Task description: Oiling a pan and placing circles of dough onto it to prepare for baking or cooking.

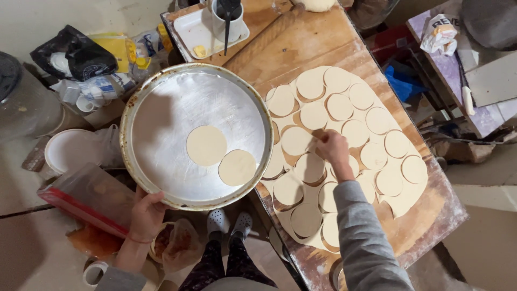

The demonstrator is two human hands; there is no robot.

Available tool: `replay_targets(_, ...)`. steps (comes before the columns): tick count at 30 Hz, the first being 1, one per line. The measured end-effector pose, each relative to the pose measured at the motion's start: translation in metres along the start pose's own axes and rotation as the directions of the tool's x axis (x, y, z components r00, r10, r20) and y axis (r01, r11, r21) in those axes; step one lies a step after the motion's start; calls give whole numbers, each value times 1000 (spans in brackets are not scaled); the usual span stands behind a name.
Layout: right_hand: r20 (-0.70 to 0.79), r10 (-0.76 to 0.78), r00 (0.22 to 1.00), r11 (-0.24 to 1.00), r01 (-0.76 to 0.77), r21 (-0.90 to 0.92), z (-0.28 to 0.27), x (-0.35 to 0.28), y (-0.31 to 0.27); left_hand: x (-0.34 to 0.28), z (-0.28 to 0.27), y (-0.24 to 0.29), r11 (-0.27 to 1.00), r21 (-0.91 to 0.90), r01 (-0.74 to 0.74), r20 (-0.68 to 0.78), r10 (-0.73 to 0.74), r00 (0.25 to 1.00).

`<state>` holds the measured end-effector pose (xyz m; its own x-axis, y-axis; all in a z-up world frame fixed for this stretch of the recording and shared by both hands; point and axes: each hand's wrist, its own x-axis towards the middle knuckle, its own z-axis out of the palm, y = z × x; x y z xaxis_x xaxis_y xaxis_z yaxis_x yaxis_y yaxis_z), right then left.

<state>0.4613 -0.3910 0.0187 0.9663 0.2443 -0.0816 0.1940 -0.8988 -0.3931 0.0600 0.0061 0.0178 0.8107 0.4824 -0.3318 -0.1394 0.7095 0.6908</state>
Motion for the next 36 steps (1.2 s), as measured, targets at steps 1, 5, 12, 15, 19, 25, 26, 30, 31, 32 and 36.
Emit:
replay_targets(1, 1, -4, 1000, 1000, 4, -1, -1, 2, 10, -1, 1, 1, 1000, -2, -3, -2, 3, 1000)
replay_targets(5, -77, 41, 996, 997, -46, -66, -4, 10, 42, -1, 2, 0, 999, 40, 8, -12, -8, 1000)
replay_targets(12, -148, 126, 981, 984, -105, 142, -12, 49, 9, -4, 17, 5, 999, 27, 25, -59, -23, 998)
replay_targets(15, -156, 165, 974, 983, -150, 101, -2, 69, 6, -5, 20, 5, 999, 32, 40, -101, -36, 994)
replay_targets(19, -190, 154, 970, 987, -143, 68, -6, 66, 11, -8, 7, -1, 999, -3, 35, -96, -35, 995)
replay_targets(25, -256, -122, 959, 963, 177, 204, 20, 80, -17, -14, -9, 0, 999, -17, 35, -135, -37, 990)
replay_targets(26, -206, -137, 969, 960, 181, 215, 25, 83, -34, -13, -14, -3, 999, -22, 34, -126, -36, 991)
replay_targets(30, -130, -63, 990, 987, 81, 137, 42, 89, -87, -14, -20, -5, 1000, 0, 9, -147, -9, 989)
replay_targets(31, -128, -66, 990, 987, 84, 140, 46, 91, -92, -15, -19, -3, 1000, 2, 6, -151, -5, 989)
replay_targets(32, -145, -10, 989, 994, 26, 104, 49, 93, -97, -16, -19, -2, 1000, -13, 12, -141, -14, 990)
replay_targets(36, -160, 117, 980, 981, -89, 175, 62, 105, -102, -23, 0, 10, 999, -11, 34, -168, -36, 985)
